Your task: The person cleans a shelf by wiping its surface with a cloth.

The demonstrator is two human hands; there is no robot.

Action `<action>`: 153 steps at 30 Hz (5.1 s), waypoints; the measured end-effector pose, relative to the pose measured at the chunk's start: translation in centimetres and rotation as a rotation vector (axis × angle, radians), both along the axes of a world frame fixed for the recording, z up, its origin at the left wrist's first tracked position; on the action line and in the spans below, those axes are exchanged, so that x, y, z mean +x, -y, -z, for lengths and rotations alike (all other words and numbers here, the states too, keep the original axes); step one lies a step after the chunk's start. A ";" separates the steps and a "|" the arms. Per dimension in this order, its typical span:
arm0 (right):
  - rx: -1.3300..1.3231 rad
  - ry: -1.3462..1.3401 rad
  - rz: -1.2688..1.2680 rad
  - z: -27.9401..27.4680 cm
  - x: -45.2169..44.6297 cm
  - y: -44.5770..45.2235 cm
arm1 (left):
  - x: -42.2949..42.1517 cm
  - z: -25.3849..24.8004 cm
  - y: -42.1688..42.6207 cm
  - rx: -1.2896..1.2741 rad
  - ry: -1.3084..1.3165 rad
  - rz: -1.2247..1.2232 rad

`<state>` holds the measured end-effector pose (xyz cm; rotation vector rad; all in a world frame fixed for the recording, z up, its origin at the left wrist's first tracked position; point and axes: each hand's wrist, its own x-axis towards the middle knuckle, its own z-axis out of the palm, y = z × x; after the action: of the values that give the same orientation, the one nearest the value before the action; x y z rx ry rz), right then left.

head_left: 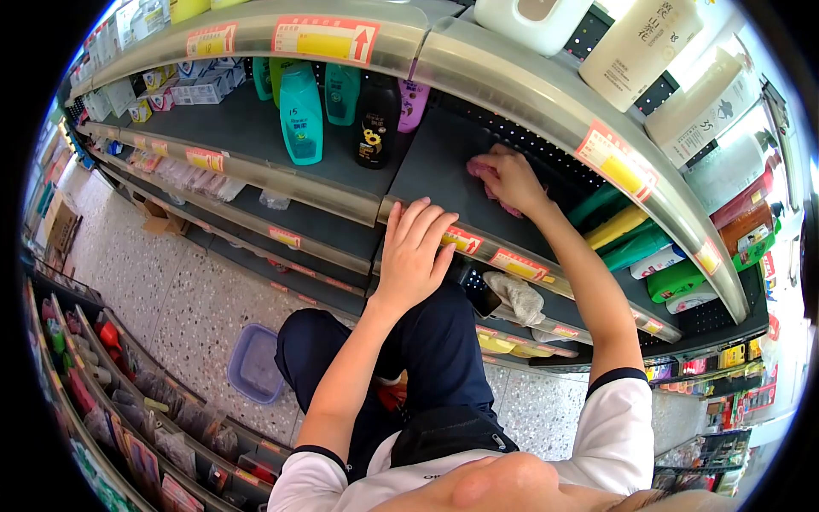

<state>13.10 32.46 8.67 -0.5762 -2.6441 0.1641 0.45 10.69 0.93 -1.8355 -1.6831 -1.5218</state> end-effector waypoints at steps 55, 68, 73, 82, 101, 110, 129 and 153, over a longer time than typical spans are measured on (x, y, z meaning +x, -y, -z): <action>0.050 -0.021 -0.006 0.1 2.3 -0.1 | 0.2 0.1 -0.3 -0.020 -0.001 -0.017; -0.138 0.012 0.104 0.1 -1.3 -2.6 | 0.3 0.2 -0.5 0.003 0.001 -0.025; -0.133 0.025 0.146 0.4 -2.3 -3.4 | 0.3 0.1 -0.3 0.005 0.005 -0.026; 0.236 -0.037 0.017 1.8 -2.0 -5.0 | 0.5 -0.3 0.2 -0.006 -0.002 -0.029; -0.611 0.399 0.158 -6.7 3.1 -1.3 | 1.0 -0.9 0.6 -0.056 -0.020 -0.046; -0.322 0.244 -0.014 -1.9 2.6 -5.9 | 0.8 -0.5 0.2 -0.053 -0.026 -0.055; -0.128 -0.109 0.039 3.9 1.1 -11.7 | 0.8 0.1 -0.6 -0.018 -0.032 -0.084; -0.396 0.040 0.210 0.0 -0.6 -5.8 | 0.9 -0.4 0.1 -0.054 -0.037 -0.071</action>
<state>12.46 38.21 8.63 -0.9880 -2.5777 0.6254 1.39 10.58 1.34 -1.7977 -1.7693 -1.4190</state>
